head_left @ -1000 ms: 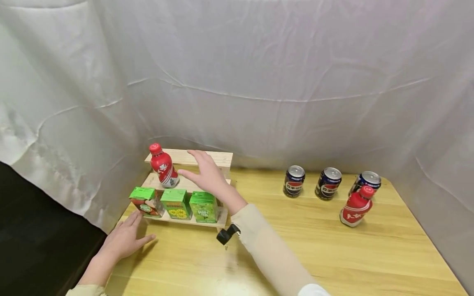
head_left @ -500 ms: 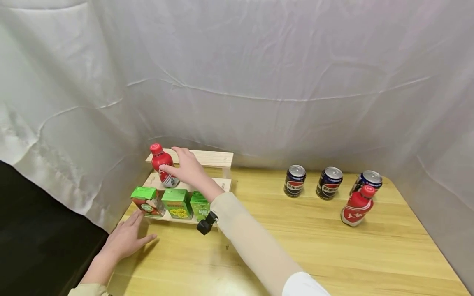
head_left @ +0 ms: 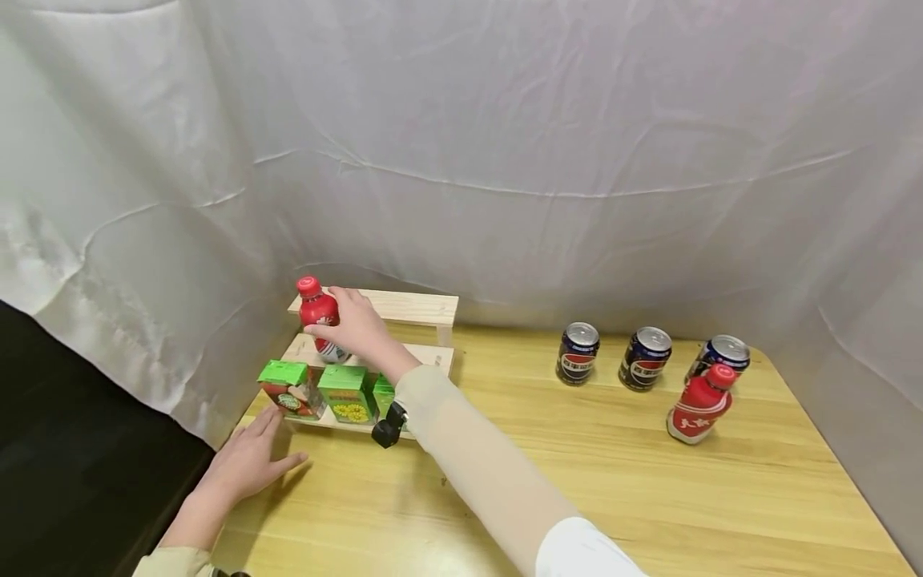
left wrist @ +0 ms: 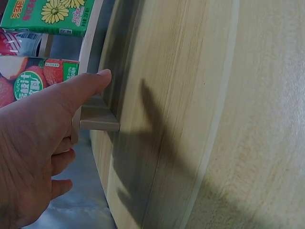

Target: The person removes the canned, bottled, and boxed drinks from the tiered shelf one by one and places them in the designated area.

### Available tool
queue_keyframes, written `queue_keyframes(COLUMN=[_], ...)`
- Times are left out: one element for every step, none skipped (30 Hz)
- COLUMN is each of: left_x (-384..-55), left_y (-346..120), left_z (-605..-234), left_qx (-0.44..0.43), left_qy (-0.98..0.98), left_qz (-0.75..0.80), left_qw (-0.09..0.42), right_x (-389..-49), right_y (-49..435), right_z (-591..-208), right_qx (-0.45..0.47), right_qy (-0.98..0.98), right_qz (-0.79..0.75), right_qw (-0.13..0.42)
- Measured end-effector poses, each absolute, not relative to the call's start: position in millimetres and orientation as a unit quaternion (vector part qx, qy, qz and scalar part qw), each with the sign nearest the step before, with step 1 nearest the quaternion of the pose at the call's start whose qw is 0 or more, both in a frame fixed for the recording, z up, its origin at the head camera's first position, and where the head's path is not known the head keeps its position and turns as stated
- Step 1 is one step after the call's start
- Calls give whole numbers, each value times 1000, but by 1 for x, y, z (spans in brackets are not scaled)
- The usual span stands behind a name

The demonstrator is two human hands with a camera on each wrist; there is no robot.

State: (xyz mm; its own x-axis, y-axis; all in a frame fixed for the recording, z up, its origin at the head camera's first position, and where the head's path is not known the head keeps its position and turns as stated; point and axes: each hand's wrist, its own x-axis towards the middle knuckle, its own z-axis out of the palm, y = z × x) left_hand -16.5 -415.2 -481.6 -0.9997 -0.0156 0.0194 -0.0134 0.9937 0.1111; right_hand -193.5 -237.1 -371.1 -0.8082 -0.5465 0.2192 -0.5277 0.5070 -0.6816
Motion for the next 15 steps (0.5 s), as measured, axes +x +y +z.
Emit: queue_keyframes(left_x=[-17, -17, -17, -18, -18, -17, -17, -17, -17, -17, -17, -18, -18, -18, -18], left_y=[-415, -415, -415, -415, -415, -415, -415, -415, -415, -415, -416, -416, -416, -416, -417], left_z=[-482, -482, -483, -483, -484, -484, -484, -484, -484, -484, -484, -484, -484, -483, -483], left_qx=[6, 6, 6, 6, 7, 8, 9, 9, 10, 9, 9, 8, 9, 8, 9], left_qy=[-998, -998, -998, -998, -998, -998, -998, -998, -998, -999, -999, -999, -999, -999, -999], left_qz=[-55, -56, -56, -55, -55, -54, -54, -54, -53, -52, -52, -51, -51, -51, -50], left_qw=[11, 10, 10, 9, 7, 7, 8, 8, 10, 12, 12, 13, 11, 10, 9], right_x=[-193, -194, -194, -193, -193, -193, -193, -193, -193, -194, -194, -194, -194, -194, -194], right_y=[-238, -239, -240, -240, -241, -241, -242, -243, -243, -243, -244, -244, -245, -245, -246], right_z=[-371, -371, -371, -370, -370, -370, -370, -369, -369, -369, -369, -369, -368, -368, -368], right_qx=[-309, -308, -307, -307, -308, -308, -308, -309, -310, -312, -313, -316, -318, -321, -324], right_qy=[869, 871, 873, 874, 875, 875, 875, 874, 873, 871, 870, 869, 869, 869, 869], right_qz=[-385, -383, -380, -376, -374, -374, -374, -376, -377, -379, -381, -380, -379, -376, -374], right_qw=[11, 10, 8, 7, 7, 7, 7, 8, 8, 8, 8, 7, 7, 5, 4])
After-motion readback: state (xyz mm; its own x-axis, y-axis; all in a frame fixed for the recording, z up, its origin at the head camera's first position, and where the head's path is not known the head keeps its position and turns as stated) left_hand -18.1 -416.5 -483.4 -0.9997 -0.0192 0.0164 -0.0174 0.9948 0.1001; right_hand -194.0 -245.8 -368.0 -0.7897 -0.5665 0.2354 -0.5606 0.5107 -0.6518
